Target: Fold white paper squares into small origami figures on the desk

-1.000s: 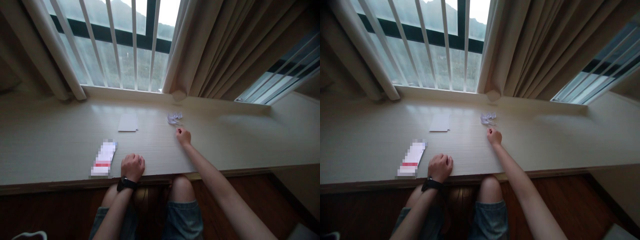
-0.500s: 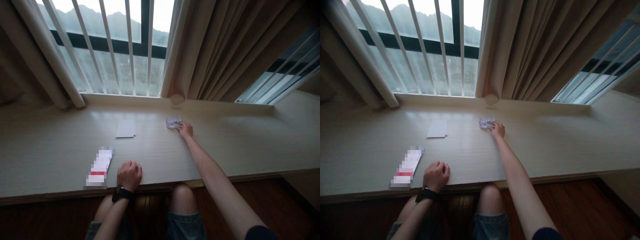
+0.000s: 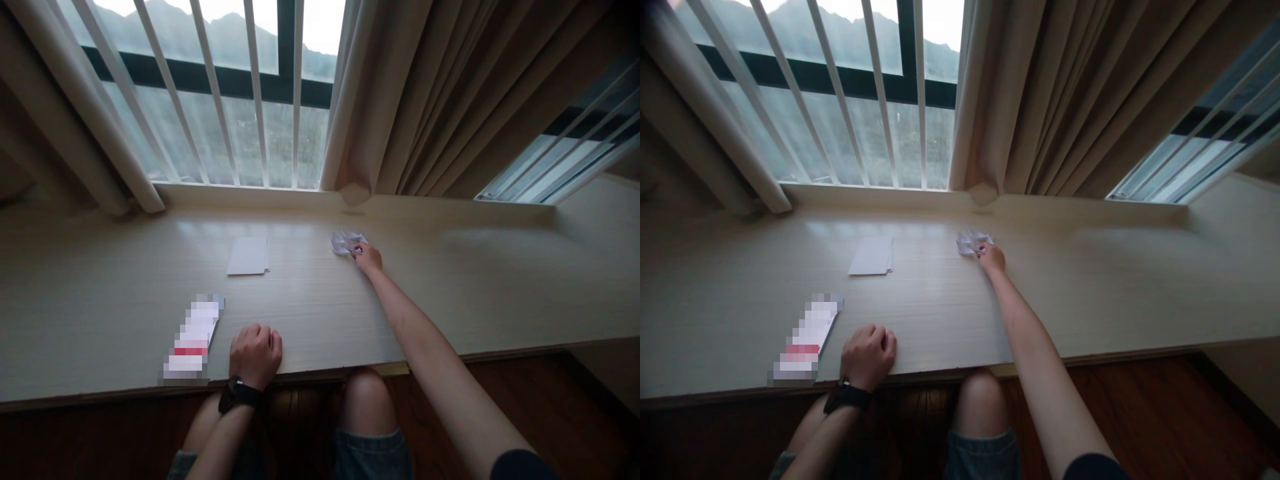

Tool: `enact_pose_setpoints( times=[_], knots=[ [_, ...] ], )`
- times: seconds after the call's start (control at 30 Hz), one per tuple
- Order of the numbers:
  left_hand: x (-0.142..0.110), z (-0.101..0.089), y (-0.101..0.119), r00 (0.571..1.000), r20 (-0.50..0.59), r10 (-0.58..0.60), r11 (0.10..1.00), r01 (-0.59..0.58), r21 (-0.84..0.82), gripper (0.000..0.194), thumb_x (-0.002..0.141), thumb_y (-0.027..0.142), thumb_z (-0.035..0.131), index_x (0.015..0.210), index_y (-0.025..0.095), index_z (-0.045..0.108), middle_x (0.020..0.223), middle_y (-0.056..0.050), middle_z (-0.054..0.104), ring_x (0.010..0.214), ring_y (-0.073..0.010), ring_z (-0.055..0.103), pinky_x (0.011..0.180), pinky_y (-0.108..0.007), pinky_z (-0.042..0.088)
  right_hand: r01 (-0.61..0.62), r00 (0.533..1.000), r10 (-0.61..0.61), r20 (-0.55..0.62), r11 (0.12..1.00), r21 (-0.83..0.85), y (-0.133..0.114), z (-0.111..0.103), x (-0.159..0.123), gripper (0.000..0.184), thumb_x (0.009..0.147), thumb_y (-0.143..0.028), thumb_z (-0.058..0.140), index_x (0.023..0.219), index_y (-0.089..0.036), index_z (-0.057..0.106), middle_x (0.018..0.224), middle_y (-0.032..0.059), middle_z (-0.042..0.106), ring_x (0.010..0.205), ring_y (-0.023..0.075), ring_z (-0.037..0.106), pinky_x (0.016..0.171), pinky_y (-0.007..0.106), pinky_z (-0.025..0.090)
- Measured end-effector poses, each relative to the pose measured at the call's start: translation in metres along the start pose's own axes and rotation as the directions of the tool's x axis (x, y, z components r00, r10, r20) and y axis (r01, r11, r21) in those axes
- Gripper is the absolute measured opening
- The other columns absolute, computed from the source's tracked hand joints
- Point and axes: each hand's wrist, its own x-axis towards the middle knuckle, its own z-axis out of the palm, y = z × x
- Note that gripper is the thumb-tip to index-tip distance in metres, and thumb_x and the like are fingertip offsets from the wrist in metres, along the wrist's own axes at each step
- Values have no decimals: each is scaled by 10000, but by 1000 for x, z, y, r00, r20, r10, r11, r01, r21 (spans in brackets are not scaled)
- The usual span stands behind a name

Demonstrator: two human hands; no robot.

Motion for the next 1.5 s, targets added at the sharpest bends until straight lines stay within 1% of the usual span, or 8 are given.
enact_pose_setpoints(
  times=[0.27,0.47,0.7,0.87,0.97,1.13,1.3,1.5],
  knots=[
    [0,0,-1,1000,12,0,1000,0,-4,310,886,316,409,676,190,598,759,-91,578,780,-232,506,696,-343,302,25,995,-21,-100,999,45,4,2,-7,287,762,-298,651,1033,-226,587,977,62,663,852,205,596,740,291,416],
    [-1,2,-1,1000,-16,7,1000,-7,4,323,894,330,407,672,191,596,753,-83,573,778,-231,503,701,-349,306,35,946,-14,-323,998,59,18,3,-51,279,748,-259,618,999,-174,528,989,105,603,903,226,547,778,312,396],
    [-3,2,0,1000,1,-10,999,10,-30,326,895,333,404,671,188,591,758,-89,576,791,-234,517,699,-349,321,89,985,-74,-155,992,91,15,1,-130,128,816,-320,527,792,-195,541,794,38,600,734,180,527,671,276,356],
    [4,0,-7,995,87,-42,983,56,-173,319,876,384,455,645,196,570,733,-58,588,747,-205,543,677,-322,362,142,969,-136,-206,990,17,5,-2,-144,151,841,-278,481,741,-187,550,811,62,595,795,190,509,731,286,356],
    [28,-4,-19,983,182,-5,940,67,-334,270,848,416,521,717,197,611,764,-38,622,718,-177,571,661,-295,406,134,966,-134,-221,991,-15,3,-3,-143,150,844,-265,472,750,-182,554,820,71,592,798,194,499,740,292,351],
    [107,-3,-62,978,99,185,930,-141,-340,317,800,403,629,1071,238,652,1175,-53,619,1080,-217,559,942,-335,418,133,966,-137,-221,991,-32,4,-2,-143,147,845,-264,477,746,-180,546,819,74,587,792,194,498,741,293,348],
    [177,18,-107,925,299,233,968,-191,-162,536,762,435,667,1257,249,580,1416,-67,465,1317,-269,390,1068,-365,323,122,967,-130,-219,991,-51,4,-1,-143,150,852,-256,463,743,-184,537,806,68,586,788,192,502,732,289,345],
    [214,41,-122,866,435,247,967,-194,-162,727,714,517,666,1368,269,469,1441,-57,436,1313,-246,415,1052,-312,328,119,970,-127,-208,992,-53,2,-2,-141,163,856,-267,460,732,-188,530,793,66,588,779,192,500,726,291,341]
  ],
)
